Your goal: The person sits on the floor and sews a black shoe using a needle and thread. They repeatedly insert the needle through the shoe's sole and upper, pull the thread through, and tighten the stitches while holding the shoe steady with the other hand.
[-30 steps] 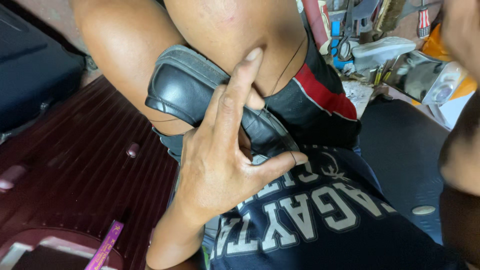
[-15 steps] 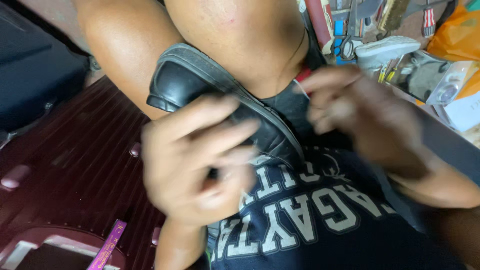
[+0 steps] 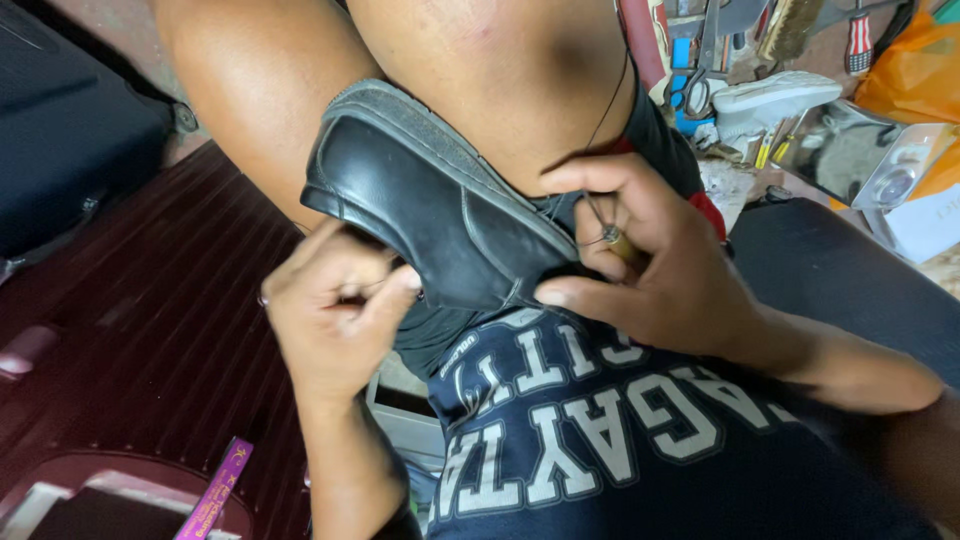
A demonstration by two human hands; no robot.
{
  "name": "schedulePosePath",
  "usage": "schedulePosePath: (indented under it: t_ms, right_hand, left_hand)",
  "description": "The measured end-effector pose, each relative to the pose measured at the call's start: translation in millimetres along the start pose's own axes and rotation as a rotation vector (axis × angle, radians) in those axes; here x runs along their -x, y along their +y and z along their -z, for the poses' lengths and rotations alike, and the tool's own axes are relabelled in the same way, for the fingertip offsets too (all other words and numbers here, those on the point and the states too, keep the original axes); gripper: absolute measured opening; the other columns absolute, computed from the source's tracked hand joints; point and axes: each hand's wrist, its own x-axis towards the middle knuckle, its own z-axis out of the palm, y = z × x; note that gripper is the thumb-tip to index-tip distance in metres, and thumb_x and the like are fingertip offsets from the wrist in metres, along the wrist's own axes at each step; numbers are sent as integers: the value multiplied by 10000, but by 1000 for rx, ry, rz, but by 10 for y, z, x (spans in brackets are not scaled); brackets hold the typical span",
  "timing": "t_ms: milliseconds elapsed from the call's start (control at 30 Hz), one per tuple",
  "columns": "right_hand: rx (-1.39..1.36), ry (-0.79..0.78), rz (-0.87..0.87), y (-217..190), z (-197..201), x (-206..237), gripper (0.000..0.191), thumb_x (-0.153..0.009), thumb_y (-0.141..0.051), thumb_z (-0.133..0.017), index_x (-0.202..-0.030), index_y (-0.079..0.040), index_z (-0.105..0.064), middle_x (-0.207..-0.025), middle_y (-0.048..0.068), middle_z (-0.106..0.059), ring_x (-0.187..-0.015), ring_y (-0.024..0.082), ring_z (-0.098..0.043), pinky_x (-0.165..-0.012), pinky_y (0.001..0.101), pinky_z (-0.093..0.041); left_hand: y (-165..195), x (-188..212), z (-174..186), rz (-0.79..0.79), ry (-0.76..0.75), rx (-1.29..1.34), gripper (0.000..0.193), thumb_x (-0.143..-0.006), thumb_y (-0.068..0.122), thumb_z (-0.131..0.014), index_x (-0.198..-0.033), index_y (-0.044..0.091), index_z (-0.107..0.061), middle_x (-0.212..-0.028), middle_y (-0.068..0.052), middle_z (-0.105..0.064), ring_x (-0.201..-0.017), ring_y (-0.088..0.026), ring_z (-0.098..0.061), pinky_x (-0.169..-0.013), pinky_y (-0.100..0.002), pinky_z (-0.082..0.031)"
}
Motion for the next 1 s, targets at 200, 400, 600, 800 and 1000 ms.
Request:
schedulePosePath:
  t_ms: [200, 400, 600, 800, 1000]
  right_hand:
    - [-47, -29, -118, -67, 2, -160, 615, -846, -35, -829, -1365, -17, -501, -664, -116, -314, -580, -1, -330, -560, 179, -285]
    - [-6, -62, -151, -60, 24, -166, 600, -828, -56, -835, -1343, -34, -527, -655, -120, -308, -573, -1, -309, -556, 187, -266]
    - [113, -103, -203, -161, 70, -205, 599, -820, -79, -828, -1334, -48, -521, -615, -109, -322, -533, 7, -320, -507, 200, -266]
    - [84, -164, -112, -262, 189, -230, 627, -896, -106, -781, -1433, -26, -468, -650, -73, -318, -586, 18, -336, -533, 217, -304]
    - [390, -267, -196, -289, 290, -217, 849, -829, -317, -773, -1511, -45, -347, -550, -44, -471, -439, 56, -434, -389, 237, -360]
  left_hand:
    - [-324, 1, 288, 177, 612, 262, 552, -945, 135, -844, -693, 127, -353, -651, 28, -391, -622, -79, -364, -556, -270, -325]
    - [-151, -120, 72, 49, 624, -150, 317, -985, 65, -788, -897, 40, -485, -935, -23, -457, -862, -148, -490, -776, -288, -432]
    - [446, -178, -19, 37, 133, -237, 203, -846, 24, -812, -1020, 17, -706, -1009, -98, -649, -750, -176, -582, -674, -300, -489]
    - [575, -328, -28, -25, -38, -311, 161, -792, 2, -795, -930, -3, -712, -809, -115, -615, -650, -222, -582, -596, -335, -469]
    - [227, -392, -56, -31, -262, -264, 264, -772, 56, -760, -684, 33, -513, -658, -128, -556, -654, -345, -583, -641, -434, -453]
